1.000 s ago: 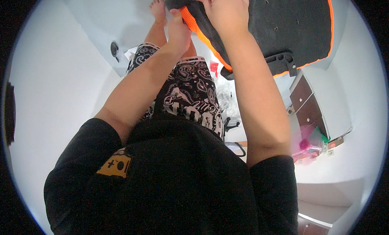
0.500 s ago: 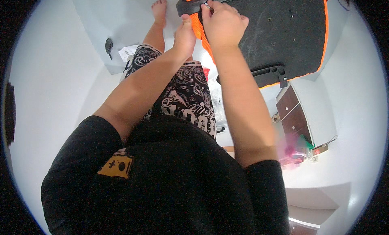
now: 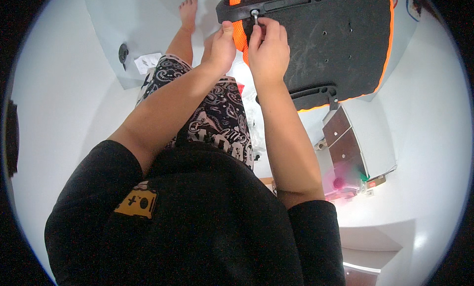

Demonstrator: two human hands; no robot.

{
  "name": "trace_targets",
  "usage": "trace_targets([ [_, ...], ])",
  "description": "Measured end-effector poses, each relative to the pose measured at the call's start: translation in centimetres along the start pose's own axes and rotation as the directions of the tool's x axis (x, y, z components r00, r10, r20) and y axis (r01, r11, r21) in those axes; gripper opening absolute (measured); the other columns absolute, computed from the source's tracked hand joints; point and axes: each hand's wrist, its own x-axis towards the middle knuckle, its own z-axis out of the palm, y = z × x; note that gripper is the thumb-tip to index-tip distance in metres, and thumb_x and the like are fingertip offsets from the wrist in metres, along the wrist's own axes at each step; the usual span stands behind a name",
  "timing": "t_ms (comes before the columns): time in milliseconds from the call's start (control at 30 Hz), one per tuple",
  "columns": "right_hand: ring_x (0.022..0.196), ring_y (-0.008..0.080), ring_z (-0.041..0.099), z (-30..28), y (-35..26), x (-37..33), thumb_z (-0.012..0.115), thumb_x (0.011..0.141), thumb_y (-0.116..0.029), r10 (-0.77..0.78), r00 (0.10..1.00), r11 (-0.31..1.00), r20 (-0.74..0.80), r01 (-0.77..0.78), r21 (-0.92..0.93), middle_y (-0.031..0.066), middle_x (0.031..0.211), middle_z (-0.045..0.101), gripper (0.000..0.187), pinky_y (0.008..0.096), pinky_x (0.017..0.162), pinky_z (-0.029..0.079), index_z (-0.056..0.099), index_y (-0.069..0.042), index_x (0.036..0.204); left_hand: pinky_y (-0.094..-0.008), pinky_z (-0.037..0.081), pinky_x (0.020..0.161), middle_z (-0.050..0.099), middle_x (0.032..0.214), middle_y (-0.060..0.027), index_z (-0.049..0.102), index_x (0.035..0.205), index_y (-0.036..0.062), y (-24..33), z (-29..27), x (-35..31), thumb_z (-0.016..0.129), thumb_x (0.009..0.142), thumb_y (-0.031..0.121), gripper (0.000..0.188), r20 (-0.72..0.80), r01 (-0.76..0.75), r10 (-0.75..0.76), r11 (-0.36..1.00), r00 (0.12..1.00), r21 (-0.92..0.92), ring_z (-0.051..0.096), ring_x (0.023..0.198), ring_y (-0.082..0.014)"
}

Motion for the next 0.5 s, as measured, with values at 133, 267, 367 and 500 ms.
trace_targets([
  [133, 0.069, 0.0188, 0.065, -0.2, -1.7, 0.4, 0.06, 0.089, -0.013, 0.229, 0.973, 0.954, -0.024, -0.22, 0.205, 0.0123, 0.078, 0.066, 0.015, 0.0311, 0.063, 0.052, 0.058, -0.003, 0.099, -0.032, 0.043, 0.083, 0.061, 0.105, -0.0134, 0.054, 0.119, -0.0042, -2.9, 1.3, 1.4, 0.028, 0.094, 0.061, 0.074, -0.005, -0.061, 0.062, 0.965, 0.998, -0.254, 0.054, 0.094, -0.0188],
  [267, 0.064, 0.0159, 0.064, 0.7, -2.0, 0.8, 0.063, 0.086, -0.014, 0.327, 0.945, 0.867, 0.012, -0.304, 0.394, 0.01, 0.074, 0.066, 0.015, 0.0289, 0.061, 0.051, 0.063, -0.002, 0.095, -0.0301, 0.045, 0.083, 0.059, 0.106, -0.0113, 0.051, 0.12, -0.005, 0.2, -0.5, 0.2, 0.032, 0.093, 0.061, 0.073, 0.187, 0.066, -0.043, 0.991, 0.981, -0.12, 0.054, 0.096, -0.0176],
  [367, 0.061, 0.0178, 0.063, 2.0, -1.6, 1.4, 0.069, 0.081, -0.016, 0.362, 0.932, 0.793, -0.003, -0.307, 0.526, 0.0106, 0.072, 0.067, 0.016, 0.0289, 0.061, 0.051, 0.069, -0.005, 0.091, -0.0306, 0.046, 0.084, 0.058, 0.107, -0.0098, 0.047, 0.122, -0.0035, -1.1, 0.3, 0.6, 0.036, 0.091, 0.062, 0.073, 0.216, 0.135, -0.026, 0.851, 0.976, -0.507, 0.054, 0.094, -0.0164],
  [500, 0.061, 0.0199, 0.061, 0.5, -2.7, 2.2, 0.073, 0.077, -0.026, 0.144, 0.986, 0.975, -0.081, -0.128, 0.181, 0.0067, 0.071, 0.064, 0.02, 0.0339, 0.063, 0.05, 0.069, -0.011, 0.09, -0.032, 0.047, 0.085, 0.057, 0.104, -0.0079, 0.045, 0.123, -0.0021, -3.3, 0.9, 1.8, 0.039, 0.088, 0.064, 0.075, 0.225, 0.12, 0.016, 0.807, 0.974, -0.578, 0.055, 0.092, -0.0162],
])
